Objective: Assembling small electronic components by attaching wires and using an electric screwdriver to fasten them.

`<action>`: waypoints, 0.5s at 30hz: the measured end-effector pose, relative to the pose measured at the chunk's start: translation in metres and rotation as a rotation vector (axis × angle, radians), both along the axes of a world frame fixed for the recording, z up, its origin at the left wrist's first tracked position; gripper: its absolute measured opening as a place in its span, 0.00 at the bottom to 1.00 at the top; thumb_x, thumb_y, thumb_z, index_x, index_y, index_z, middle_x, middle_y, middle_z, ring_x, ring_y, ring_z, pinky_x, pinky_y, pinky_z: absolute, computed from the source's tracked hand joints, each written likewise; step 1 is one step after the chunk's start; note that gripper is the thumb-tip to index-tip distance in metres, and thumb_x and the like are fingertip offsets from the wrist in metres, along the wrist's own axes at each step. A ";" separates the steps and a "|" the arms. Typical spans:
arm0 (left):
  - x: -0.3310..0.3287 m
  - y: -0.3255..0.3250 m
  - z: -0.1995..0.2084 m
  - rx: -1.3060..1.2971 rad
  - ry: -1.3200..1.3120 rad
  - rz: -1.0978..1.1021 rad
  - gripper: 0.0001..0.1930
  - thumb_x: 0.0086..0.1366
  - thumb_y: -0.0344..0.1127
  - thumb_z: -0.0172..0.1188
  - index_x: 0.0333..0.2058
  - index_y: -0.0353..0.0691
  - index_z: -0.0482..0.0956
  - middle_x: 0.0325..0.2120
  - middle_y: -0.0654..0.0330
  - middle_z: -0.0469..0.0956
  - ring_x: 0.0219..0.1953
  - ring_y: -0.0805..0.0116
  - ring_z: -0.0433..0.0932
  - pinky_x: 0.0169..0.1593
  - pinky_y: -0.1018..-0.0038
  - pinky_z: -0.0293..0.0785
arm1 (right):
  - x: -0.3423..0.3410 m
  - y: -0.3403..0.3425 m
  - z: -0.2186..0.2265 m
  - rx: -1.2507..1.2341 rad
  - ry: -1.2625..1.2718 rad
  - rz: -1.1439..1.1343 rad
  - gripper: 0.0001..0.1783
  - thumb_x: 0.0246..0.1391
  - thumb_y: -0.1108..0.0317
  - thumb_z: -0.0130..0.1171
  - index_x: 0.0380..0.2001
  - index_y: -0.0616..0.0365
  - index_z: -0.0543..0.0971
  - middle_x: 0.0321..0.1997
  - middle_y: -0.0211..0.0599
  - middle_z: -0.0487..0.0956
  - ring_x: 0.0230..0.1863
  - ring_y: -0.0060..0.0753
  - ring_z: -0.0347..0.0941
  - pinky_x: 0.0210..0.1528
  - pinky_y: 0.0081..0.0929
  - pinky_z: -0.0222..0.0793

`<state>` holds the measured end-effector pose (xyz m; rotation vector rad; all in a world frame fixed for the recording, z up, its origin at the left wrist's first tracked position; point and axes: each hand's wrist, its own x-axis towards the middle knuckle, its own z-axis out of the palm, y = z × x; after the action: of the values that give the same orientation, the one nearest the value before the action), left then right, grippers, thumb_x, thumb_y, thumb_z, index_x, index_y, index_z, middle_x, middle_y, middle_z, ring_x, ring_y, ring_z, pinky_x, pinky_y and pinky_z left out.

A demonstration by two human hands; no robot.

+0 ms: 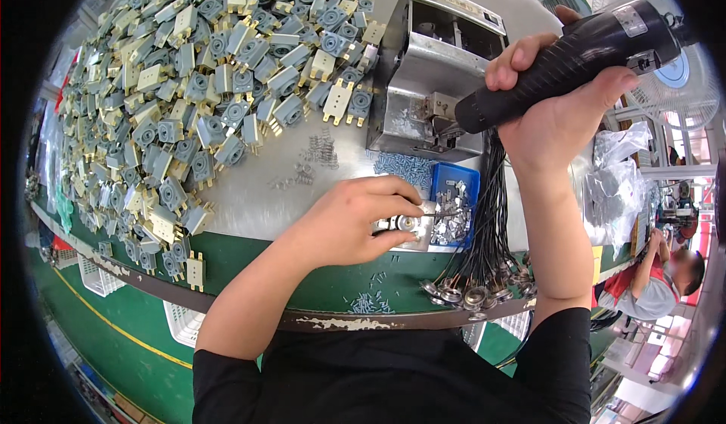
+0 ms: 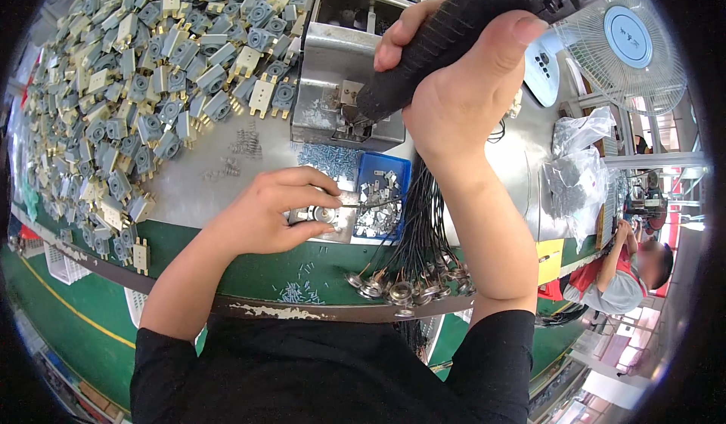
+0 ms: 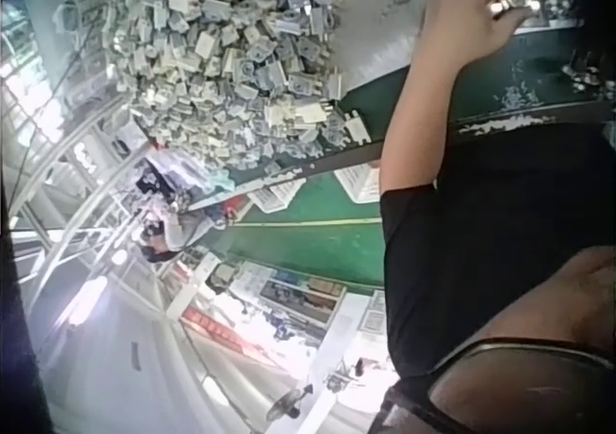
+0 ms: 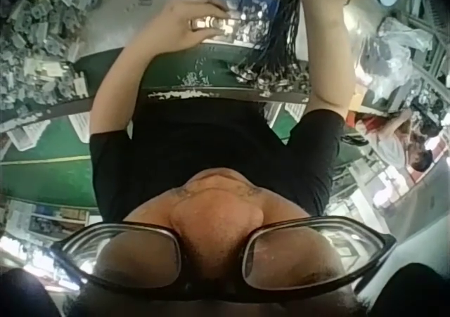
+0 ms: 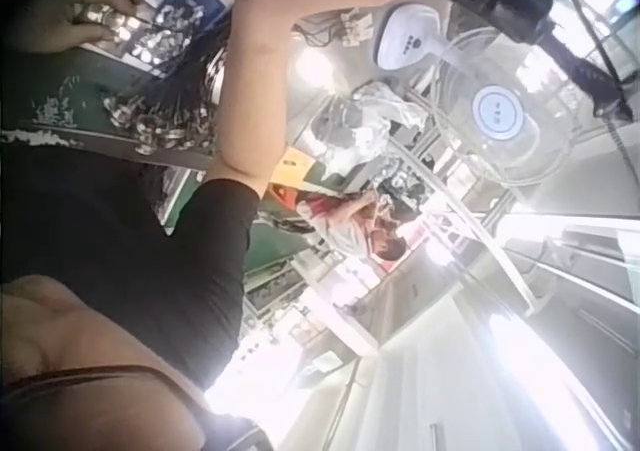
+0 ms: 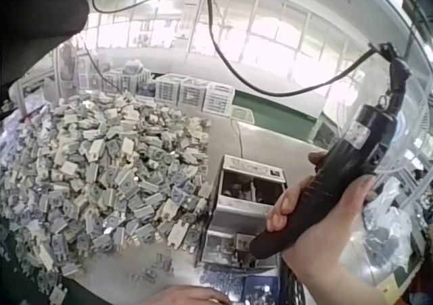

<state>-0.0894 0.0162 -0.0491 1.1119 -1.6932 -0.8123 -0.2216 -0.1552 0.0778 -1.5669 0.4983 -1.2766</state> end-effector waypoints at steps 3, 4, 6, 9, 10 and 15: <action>0.001 0.001 -0.001 0.004 -0.007 -0.002 0.15 0.58 0.33 0.74 0.44 0.39 0.87 0.47 0.59 0.85 0.47 0.54 0.85 0.50 0.62 0.82 | 0.000 0.001 -0.001 -0.019 0.032 0.016 0.61 0.52 0.11 0.41 0.64 0.59 0.65 0.28 0.35 0.72 0.26 0.32 0.69 0.32 0.35 0.69; 0.001 0.001 -0.002 0.001 -0.015 -0.005 0.15 0.59 0.33 0.73 0.44 0.40 0.87 0.47 0.59 0.85 0.47 0.54 0.85 0.50 0.61 0.82 | 0.000 0.001 -0.002 -0.019 0.032 0.017 0.61 0.52 0.11 0.41 0.64 0.59 0.65 0.28 0.35 0.72 0.26 0.32 0.69 0.32 0.35 0.69; 0.001 0.001 -0.002 -0.002 -0.023 -0.010 0.15 0.59 0.33 0.73 0.44 0.40 0.87 0.47 0.59 0.85 0.47 0.54 0.85 0.50 0.61 0.82 | 0.001 0.001 -0.003 -0.047 0.028 0.021 0.61 0.52 0.11 0.42 0.64 0.60 0.64 0.27 0.35 0.73 0.25 0.32 0.69 0.31 0.35 0.69; 0.001 0.000 0.000 0.009 -0.027 -0.009 0.15 0.59 0.34 0.73 0.45 0.40 0.86 0.47 0.59 0.85 0.48 0.53 0.85 0.50 0.61 0.82 | -0.005 -0.009 -0.008 0.023 -0.064 0.071 0.61 0.52 0.11 0.42 0.65 0.60 0.64 0.27 0.36 0.73 0.24 0.32 0.69 0.31 0.35 0.70; 0.001 0.000 0.002 0.011 -0.023 -0.005 0.16 0.57 0.32 0.75 0.44 0.39 0.87 0.47 0.57 0.85 0.47 0.53 0.85 0.50 0.62 0.83 | -0.005 -0.009 -0.008 0.022 -0.064 0.072 0.61 0.52 0.11 0.42 0.65 0.60 0.64 0.27 0.36 0.73 0.24 0.32 0.69 0.31 0.35 0.70; 0.000 0.000 0.002 -0.001 -0.016 0.006 0.17 0.54 0.29 0.76 0.44 0.39 0.88 0.46 0.55 0.86 0.47 0.53 0.86 0.50 0.63 0.83 | 0.000 0.004 -0.006 -0.041 0.020 0.014 0.61 0.51 0.10 0.44 0.61 0.60 0.65 0.27 0.37 0.73 0.24 0.34 0.69 0.30 0.35 0.70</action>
<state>-0.0894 0.0162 -0.0474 1.1243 -1.7024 -0.8009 -0.2212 -0.1511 0.0714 -1.6161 0.4757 -1.2689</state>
